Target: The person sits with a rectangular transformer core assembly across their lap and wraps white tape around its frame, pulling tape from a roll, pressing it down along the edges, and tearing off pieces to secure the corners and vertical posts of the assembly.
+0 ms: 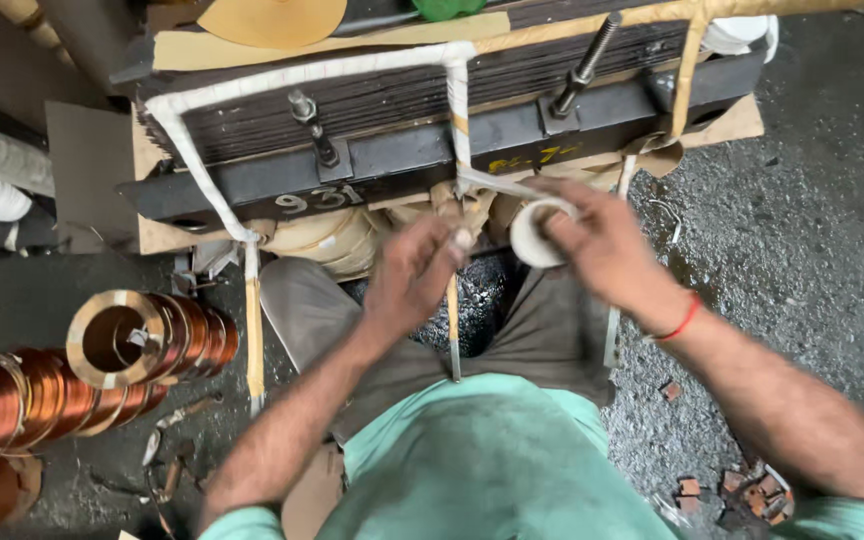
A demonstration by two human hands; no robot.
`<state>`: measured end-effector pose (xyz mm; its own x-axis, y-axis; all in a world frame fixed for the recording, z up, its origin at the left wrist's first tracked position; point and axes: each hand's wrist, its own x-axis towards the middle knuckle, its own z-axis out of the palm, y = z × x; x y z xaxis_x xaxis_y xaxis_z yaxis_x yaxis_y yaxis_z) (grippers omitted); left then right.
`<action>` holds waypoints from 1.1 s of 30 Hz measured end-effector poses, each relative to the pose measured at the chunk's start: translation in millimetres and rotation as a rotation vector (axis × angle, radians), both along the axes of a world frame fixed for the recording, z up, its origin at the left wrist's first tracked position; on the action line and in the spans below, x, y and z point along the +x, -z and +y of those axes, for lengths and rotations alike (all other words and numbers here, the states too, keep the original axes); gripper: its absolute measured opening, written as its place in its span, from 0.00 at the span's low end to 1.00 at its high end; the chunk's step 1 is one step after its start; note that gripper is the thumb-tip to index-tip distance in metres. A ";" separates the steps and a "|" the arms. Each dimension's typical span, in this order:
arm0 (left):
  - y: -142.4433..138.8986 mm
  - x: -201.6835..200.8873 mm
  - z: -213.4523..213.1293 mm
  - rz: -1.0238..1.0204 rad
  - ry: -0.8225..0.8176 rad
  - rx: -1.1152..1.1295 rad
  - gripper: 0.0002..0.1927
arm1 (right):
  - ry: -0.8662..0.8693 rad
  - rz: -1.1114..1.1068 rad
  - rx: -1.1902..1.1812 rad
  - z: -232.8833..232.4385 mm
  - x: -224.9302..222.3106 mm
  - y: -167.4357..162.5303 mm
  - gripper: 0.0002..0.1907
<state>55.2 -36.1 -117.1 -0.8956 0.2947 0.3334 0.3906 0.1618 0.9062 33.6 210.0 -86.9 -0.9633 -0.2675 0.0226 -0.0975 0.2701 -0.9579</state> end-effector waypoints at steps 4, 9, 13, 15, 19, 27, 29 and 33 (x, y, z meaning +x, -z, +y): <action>-5.2 -70.5 -5.4 0.010 -0.143 -0.172 0.50 | 0.141 -0.211 -0.178 17.7 -37.8 18.4 0.15; -7.3 -106.2 11.5 -0.108 -0.127 -0.400 0.54 | 0.345 0.278 -0.002 -19.6 -85.6 41.8 0.14; -0.5 -107.2 28.0 -0.180 -0.191 -0.351 0.40 | 0.462 0.405 0.352 -57.9 -103.9 46.0 0.12; 1.3 -107.0 25.7 -0.026 -0.232 -0.388 0.36 | 0.456 0.532 0.447 -64.9 -105.0 43.5 0.12; -5.5 -113.4 -8.2 -0.219 0.076 -0.223 0.39 | 0.408 0.676 0.527 -74.2 -109.8 41.0 0.18; -8.9 -162.7 -28.2 -0.485 0.358 0.092 0.21 | 0.158 0.800 0.287 -65.0 -121.6 43.8 0.08; -8.4 -168.2 -28.9 -0.542 0.425 0.131 0.22 | 0.143 0.836 0.268 -64.6 -122.8 46.1 0.07; -10.0 -164.3 -29.4 -0.512 0.360 0.021 0.22 | 0.290 0.857 0.313 -74.2 -127.0 56.5 0.07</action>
<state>-109.1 -65.5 -107.2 -0.7889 0.6060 -0.1023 -0.0672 0.0805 0.9945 -93.3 135.8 -143.4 -0.6823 -0.1342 0.7187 -0.6209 0.6254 -0.4726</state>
